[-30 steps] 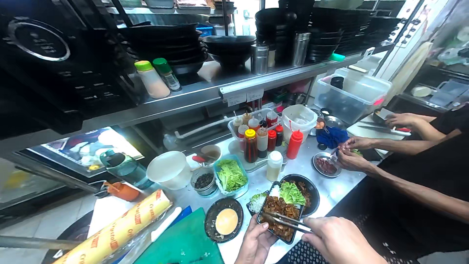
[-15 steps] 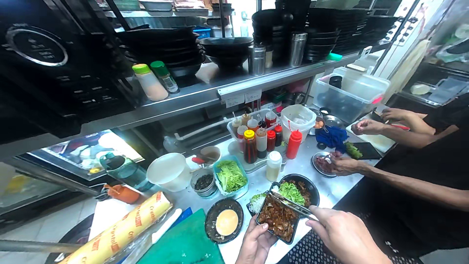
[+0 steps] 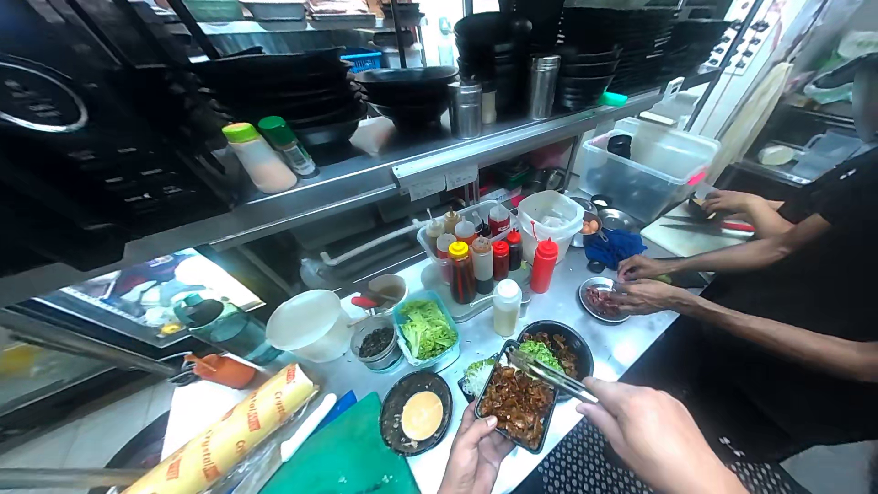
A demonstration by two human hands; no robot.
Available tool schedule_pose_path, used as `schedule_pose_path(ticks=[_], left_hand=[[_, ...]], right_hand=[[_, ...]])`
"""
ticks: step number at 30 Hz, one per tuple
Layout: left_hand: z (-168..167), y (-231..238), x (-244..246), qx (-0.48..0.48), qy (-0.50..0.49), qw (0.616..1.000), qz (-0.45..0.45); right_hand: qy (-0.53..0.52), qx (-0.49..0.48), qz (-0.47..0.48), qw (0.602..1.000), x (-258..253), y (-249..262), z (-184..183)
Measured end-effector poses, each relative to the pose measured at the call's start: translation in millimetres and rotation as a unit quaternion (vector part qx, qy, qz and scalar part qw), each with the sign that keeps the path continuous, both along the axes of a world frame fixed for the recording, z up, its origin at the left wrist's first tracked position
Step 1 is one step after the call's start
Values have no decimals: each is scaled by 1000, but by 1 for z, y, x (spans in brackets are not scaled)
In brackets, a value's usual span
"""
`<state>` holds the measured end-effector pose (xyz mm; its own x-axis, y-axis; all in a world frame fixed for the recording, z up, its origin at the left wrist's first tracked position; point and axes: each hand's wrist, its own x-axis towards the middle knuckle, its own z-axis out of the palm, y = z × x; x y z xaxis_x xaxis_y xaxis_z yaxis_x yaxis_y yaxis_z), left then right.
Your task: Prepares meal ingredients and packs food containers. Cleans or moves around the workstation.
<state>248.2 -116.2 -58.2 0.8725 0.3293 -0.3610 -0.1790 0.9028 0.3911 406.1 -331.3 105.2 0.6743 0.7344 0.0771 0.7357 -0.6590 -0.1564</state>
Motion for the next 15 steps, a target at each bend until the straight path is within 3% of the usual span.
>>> schedule_pose_path(ticks=[4,9,15], left_hand=[[2,0,0,11,12,1000,11],[7,-5,3,13,16,1000,11],[0,0,-3,5,-2,1000,10]], right_hand=[[-2,37,11,999,7,1,7],[66,-97,1,993,-6,20,-8],[35,-76,15,996,-3,18,-10]])
